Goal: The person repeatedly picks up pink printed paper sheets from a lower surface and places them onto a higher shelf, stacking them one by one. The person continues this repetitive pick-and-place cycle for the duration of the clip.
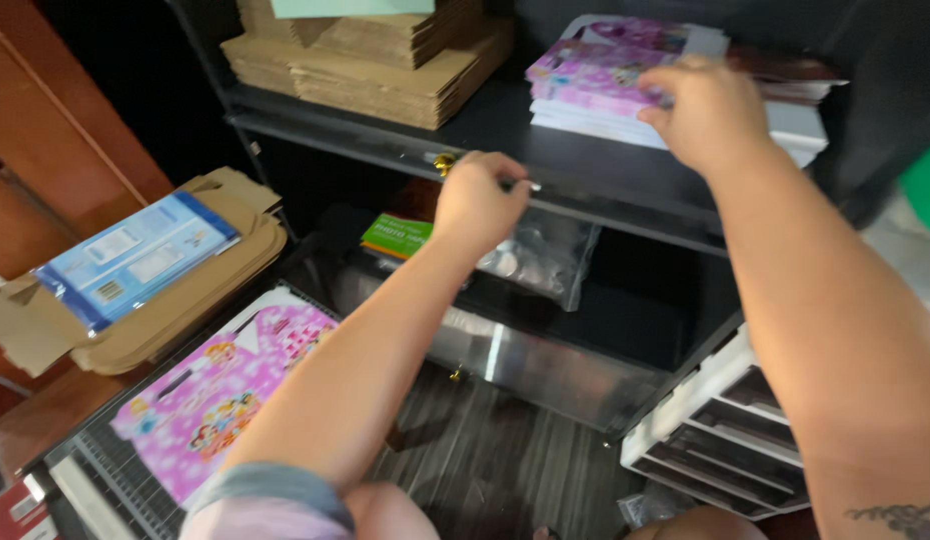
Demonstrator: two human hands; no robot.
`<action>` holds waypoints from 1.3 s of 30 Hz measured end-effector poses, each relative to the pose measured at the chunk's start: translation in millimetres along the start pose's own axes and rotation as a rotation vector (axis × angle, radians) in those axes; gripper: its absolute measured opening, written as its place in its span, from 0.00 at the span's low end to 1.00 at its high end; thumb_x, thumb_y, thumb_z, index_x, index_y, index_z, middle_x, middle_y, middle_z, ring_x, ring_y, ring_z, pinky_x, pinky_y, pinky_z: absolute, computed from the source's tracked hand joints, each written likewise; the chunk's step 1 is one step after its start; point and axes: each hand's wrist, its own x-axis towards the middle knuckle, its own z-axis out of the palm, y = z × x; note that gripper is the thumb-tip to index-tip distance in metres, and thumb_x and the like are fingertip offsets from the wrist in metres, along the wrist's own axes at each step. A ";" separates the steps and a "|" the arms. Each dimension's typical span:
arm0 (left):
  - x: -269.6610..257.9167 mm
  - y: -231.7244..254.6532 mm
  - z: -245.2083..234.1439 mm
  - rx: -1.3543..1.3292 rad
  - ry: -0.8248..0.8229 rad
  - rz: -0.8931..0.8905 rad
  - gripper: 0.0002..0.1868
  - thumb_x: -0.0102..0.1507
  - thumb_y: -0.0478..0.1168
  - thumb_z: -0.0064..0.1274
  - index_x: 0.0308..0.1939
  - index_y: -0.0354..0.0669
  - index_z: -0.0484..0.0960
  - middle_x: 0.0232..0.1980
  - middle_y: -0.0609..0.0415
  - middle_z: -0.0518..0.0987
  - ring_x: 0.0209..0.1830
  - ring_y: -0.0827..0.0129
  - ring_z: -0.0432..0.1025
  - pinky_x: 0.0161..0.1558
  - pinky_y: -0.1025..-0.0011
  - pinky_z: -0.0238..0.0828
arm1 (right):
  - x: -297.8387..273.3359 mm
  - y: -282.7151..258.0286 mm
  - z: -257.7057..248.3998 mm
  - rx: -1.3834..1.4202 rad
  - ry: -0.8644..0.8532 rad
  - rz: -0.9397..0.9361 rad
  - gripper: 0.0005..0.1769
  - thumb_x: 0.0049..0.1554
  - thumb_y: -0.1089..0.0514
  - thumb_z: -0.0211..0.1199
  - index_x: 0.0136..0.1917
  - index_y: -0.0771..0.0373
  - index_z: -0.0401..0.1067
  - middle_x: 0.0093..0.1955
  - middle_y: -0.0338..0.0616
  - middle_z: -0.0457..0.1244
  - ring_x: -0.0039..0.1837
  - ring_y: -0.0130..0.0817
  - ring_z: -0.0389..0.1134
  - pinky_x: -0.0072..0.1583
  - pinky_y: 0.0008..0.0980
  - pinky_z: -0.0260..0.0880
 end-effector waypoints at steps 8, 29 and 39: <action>39.9 55.8 48.2 -0.323 -0.154 -0.329 0.17 0.61 0.43 0.40 0.22 0.52 0.51 0.23 0.61 0.52 0.27 0.70 0.46 0.27 0.64 0.43 | -2.9 2.5 9.7 -0.097 0.010 -0.007 0.10 0.60 0.47 0.72 0.53 0.48 0.85 0.52 0.33 0.73 0.49 0.42 0.74 0.43 0.45 0.73; 30.7 91.0 -0.9 -1.146 0.058 -0.722 0.26 0.57 0.25 0.31 0.55 0.36 0.77 0.50 0.47 0.83 0.45 0.60 0.79 0.44 0.67 0.81 | 16.3 -32.1 -30.2 0.443 0.014 0.240 0.10 0.58 0.49 0.72 0.53 0.50 0.84 0.51 0.36 0.74 0.54 0.36 0.73 0.56 0.37 0.69; 12.5 45.8 -58.9 -1.145 -0.017 -0.584 0.17 0.67 0.28 0.42 0.58 0.39 0.75 0.52 0.48 0.83 0.43 0.65 0.78 0.38 0.73 0.77 | 30.0 22.1 4.6 0.480 -0.066 0.531 0.18 0.65 0.45 0.61 0.60 0.54 0.81 0.59 0.40 0.71 0.63 0.36 0.70 0.61 0.34 0.65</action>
